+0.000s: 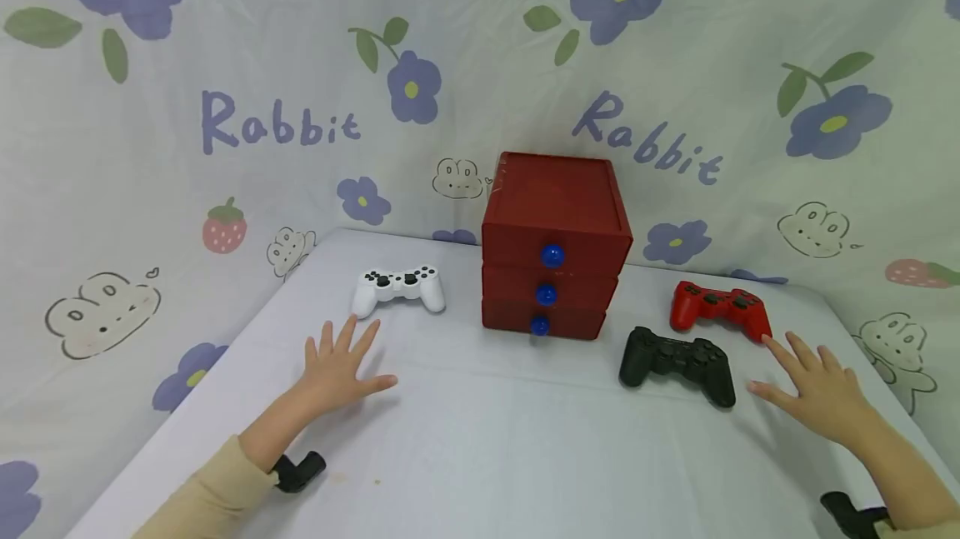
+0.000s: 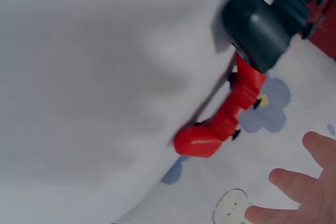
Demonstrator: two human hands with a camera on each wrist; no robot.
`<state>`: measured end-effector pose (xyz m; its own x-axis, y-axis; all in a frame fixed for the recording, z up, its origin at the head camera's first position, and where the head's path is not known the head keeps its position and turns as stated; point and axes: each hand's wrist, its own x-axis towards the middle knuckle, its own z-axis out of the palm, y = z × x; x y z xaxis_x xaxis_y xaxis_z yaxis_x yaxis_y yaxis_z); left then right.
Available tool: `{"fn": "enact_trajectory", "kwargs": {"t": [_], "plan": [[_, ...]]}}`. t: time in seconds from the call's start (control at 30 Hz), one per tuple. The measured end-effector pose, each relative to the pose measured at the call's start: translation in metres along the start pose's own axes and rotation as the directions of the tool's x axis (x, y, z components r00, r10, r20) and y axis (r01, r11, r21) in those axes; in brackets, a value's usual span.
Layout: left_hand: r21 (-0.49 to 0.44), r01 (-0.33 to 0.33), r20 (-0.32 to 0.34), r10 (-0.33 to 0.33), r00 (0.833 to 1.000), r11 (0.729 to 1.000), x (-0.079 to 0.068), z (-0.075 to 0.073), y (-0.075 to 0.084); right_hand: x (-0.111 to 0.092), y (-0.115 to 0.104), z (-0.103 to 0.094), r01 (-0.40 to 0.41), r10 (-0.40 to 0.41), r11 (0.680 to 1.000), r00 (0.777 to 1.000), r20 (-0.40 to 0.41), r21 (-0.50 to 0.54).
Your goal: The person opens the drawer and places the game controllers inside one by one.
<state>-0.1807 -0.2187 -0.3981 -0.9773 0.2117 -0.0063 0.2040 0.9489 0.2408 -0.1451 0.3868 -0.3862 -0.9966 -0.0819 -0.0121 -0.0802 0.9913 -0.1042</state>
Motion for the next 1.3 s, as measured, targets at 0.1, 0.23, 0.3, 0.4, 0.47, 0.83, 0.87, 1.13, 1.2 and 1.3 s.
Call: {"fn": "enact_trajectory", "kwargs": {"t": [0.1,0.23,0.3,0.4,0.47,0.83,0.87,1.13,1.2,1.3], "plan": [[-0.016,-0.007,0.001,0.007,1.000,1.000,-0.002,-0.005,0.002,0.001,-0.001,-0.010,0.013,-0.012,1.000,1.000,-0.008,0.022],[-0.027,-0.016,0.004,0.016,1.000,1.000,-0.001,-0.012,0.003,0.003,-0.004,-0.023,0.042,-0.042,0.999,0.999,-0.030,0.009],[-0.030,-0.018,0.008,0.018,1.000,0.999,0.001,-0.016,0.003,0.004,-0.005,-0.028,0.073,-0.074,0.997,0.996,-0.055,-0.020],[-0.024,-0.026,0.011,0.026,1.000,0.999,0.005,-0.024,0.005,0.005,-0.009,-0.036,0.109,-0.115,0.992,0.989,-0.098,-0.063],[-0.028,-0.038,0.010,0.039,0.999,0.999,0.008,-0.030,0.007,0.006,-0.011,-0.040,0.133,-0.141,0.989,0.982,-0.124,-0.071],[0.019,-0.082,0.034,0.081,0.996,0.996,0.016,-0.075,0.017,0.012,-0.036,-0.072,0.235,-0.233,0.972,0.951,-0.203,-0.013],[0.022,-0.086,0.030,0.085,0.996,0.996,0.016,-0.079,0.018,0.012,-0.038,-0.075,0.246,-0.242,0.969,0.949,-0.204,-0.004],[0.042,-0.127,0.030,0.126,0.992,0.991,0.026,-0.113,0.033,0.018,-0.059,-0.102,0.244,-0.244,0.970,0.959,-0.145,-0.019],[0.035,-0.138,0.032,0.137,0.990,0.990,0.028,-0.120,0.039,0.020,-0.067,-0.107,0.244,-0.243,0.970,0.962,-0.124,-0.009],[0.009,-0.150,0.033,0.149,0.988,0.989,0.032,-0.129,0.048,0.022,-0.080,-0.113,0.243,-0.244,0.970,0.964,-0.108,-0.022]]}}
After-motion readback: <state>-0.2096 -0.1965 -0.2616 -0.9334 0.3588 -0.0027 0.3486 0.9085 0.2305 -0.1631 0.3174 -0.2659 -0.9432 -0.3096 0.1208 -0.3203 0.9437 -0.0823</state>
